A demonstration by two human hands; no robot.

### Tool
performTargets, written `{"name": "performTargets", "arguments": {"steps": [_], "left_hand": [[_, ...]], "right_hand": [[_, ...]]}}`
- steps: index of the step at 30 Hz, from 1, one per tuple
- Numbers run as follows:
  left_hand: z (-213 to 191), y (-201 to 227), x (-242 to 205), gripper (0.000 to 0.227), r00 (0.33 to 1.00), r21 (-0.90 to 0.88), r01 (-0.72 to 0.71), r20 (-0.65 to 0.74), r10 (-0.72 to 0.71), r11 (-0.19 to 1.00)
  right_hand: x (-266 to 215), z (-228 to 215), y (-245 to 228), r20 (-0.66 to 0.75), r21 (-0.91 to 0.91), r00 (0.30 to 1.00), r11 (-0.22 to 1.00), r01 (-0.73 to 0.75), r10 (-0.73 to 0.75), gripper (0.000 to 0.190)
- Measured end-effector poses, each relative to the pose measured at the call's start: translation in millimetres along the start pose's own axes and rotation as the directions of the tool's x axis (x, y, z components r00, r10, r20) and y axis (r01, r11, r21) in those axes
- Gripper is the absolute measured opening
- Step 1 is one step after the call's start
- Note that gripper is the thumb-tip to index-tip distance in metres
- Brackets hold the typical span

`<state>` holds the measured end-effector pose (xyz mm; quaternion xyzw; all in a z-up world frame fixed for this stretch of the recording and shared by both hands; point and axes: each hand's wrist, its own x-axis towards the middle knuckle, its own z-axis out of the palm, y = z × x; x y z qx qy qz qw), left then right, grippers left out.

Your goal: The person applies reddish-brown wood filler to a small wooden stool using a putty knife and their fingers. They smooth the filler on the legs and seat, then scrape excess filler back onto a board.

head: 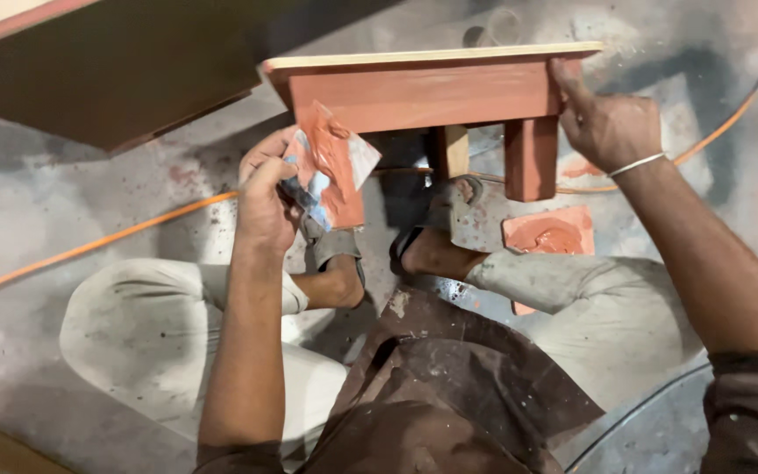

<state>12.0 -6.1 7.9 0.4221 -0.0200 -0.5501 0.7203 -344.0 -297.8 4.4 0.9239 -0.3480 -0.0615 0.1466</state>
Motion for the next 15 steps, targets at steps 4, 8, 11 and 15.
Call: {"name": "performTargets", "arguments": {"steps": [4, 8, 11, 15], "left_hand": [[8, -28, 2, 0.026, 0.962, 0.085, -0.074, 0.267, 0.049, 0.994], [20, -70, 5, 0.017, 0.962, 0.211, 0.012, 0.264, -0.069, 0.977], [39, -104, 8, 0.018, 0.837, 0.062, 0.147, 0.525, -0.157, 0.987], [49, -123, -1, 0.041, 0.739, 0.141, 0.381, 0.547, -0.392, 0.914]], "right_hand": [[-17, 5, 32, 0.106, 0.046, 0.977, 0.981, -0.19, 0.184, 0.051], [-45, -35, 18, 0.111, 0.742, 0.981, 0.644, -0.189, 0.16, 0.062], [-82, -69, -17, 0.454, 0.822, 0.89, 0.405, -0.401, -0.04, 0.061], [-117, -94, -77, 0.129, 0.869, 0.83, -0.342, -0.359, -0.543, 0.07]]}}
